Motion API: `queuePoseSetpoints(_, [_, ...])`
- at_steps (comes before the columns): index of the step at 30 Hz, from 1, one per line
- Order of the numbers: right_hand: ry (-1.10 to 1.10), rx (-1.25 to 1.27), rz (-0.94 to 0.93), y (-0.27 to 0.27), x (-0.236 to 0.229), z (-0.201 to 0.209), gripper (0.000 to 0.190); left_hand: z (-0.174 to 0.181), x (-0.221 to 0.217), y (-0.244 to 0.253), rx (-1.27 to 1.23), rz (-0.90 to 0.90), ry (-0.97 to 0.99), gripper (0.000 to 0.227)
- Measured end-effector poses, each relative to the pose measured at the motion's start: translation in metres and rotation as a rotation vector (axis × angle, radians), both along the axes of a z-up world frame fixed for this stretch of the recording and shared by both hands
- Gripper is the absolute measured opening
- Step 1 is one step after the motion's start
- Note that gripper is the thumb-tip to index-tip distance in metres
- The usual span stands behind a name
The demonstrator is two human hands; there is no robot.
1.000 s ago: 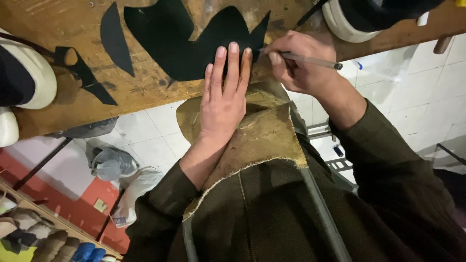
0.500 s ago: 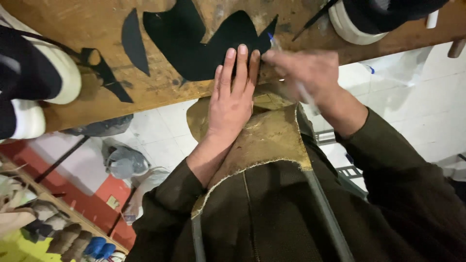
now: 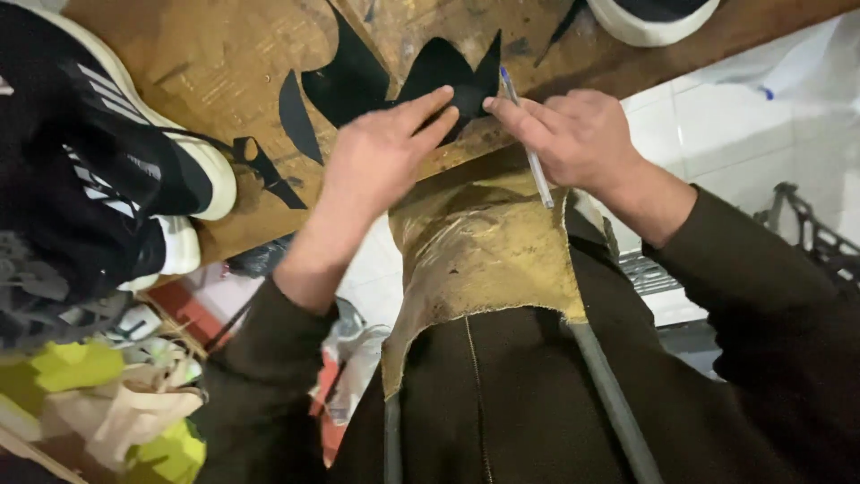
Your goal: The person traces a pattern onto a piece of black fabric using a pen and then cuts the fabric with scissors. The person repeats this process with another piece of fabric.
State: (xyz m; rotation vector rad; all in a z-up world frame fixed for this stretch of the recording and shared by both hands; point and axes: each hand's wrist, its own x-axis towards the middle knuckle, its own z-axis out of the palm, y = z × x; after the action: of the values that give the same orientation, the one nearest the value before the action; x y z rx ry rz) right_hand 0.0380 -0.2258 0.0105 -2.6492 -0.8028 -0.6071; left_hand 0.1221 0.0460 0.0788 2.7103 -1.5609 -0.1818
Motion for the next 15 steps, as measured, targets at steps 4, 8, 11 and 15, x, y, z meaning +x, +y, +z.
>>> queuePoseSetpoints(4, [-0.022, 0.0, -0.033, 0.0, -0.003, -0.005, 0.029, -0.017, 0.027, 0.013, -0.171, -0.219, 0.08, 0.049])
queuePoseSetpoints(8, [-0.029, -0.053, -0.061, 0.001, -0.01, -0.014, 0.031, -0.023, 0.053, 0.012, -0.267, -0.43, 0.114, 0.051])
queuePoseSetpoints(11, [0.004, -0.059, -0.087, 0.005, -0.015, -0.02, 0.03, -0.022, 0.069, 0.012, -0.319, -0.545, 0.144, 0.046])
queuePoseSetpoints(15, [-0.005, -0.088, -0.086, 0.002, -0.019, -0.032, 0.028, -0.023, 0.081, 0.012, -0.285, -0.649, 0.058, 0.047])
